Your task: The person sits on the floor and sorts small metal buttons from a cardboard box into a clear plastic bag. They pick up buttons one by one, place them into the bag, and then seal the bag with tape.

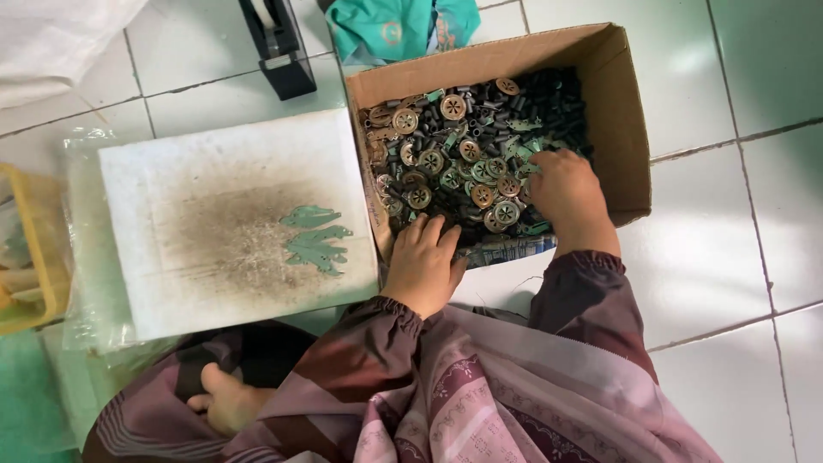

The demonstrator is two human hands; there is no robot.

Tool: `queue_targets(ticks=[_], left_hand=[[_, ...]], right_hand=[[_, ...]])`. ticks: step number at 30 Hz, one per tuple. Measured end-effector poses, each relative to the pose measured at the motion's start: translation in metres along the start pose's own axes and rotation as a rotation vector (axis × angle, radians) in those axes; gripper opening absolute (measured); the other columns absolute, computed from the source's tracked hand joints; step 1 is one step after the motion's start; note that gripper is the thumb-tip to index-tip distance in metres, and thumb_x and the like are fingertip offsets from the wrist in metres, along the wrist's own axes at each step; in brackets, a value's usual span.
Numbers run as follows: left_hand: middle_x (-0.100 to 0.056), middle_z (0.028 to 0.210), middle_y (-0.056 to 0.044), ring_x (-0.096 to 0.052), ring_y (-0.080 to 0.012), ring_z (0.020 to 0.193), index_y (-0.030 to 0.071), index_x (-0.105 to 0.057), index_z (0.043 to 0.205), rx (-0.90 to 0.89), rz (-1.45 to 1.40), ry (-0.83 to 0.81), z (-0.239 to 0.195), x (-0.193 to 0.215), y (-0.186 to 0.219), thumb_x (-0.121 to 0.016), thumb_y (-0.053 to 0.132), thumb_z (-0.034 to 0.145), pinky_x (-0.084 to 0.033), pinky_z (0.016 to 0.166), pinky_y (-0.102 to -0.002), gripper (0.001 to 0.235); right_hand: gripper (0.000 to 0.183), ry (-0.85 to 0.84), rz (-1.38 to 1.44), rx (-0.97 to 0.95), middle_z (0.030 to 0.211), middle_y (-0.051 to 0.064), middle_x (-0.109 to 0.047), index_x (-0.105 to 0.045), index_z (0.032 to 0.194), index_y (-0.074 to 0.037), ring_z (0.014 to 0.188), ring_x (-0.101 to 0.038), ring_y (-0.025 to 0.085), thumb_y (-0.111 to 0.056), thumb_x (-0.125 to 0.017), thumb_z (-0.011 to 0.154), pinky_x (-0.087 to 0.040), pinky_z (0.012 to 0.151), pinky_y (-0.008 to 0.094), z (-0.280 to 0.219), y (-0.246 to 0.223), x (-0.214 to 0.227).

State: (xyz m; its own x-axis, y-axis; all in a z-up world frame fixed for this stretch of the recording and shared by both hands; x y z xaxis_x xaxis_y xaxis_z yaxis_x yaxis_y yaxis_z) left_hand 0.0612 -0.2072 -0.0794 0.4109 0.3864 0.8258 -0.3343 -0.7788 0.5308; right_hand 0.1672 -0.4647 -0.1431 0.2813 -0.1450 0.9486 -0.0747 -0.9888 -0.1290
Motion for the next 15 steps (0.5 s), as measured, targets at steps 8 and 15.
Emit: queue_targets(ticks=[8,15], left_hand=[[-0.049,0.144,-0.024,-0.038,-0.0496,0.144,0.007,-0.056,0.141,-0.005,-0.004,-0.080,0.010,-0.004,-0.006,-0.054,0.042,0.102,-0.034,0.113,-0.061,0.053],[-0.046,0.148,-0.030,-0.037,-0.0536,0.145,0.004,-0.056,0.142,-0.001,-0.031,-0.140,0.010,-0.003,-0.006,-0.050,0.044,0.102,-0.029,0.114,-0.065,0.057]], right_hand=[[0.045,-0.119,-0.101,-0.170,0.115,0.016,-0.070,-0.074,0.127,-0.010,0.110,-0.067,0.038,-0.034,-0.072,0.089,-0.063,0.083,0.048,0.026,0.005,-0.008],[0.036,-0.131,-0.277,-0.136,0.102,0.012,-0.071,-0.077,0.118,-0.008,0.099,-0.071,0.033,-0.029,-0.073,0.089,-0.064,0.075,0.041,0.020,-0.017,-0.005]])
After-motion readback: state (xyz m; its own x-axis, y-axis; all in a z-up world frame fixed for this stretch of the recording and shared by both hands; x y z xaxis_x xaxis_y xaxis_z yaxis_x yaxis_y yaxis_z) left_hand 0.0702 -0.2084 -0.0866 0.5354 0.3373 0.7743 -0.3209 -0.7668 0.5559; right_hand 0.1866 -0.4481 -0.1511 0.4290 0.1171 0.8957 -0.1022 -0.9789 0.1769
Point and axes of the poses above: each hand's wrist, its own z-axis towards the middle knuckle, its own x-axis out of the back of the hand, y = z × x, the point moved 7 cm from there along z, towards the middle knuckle
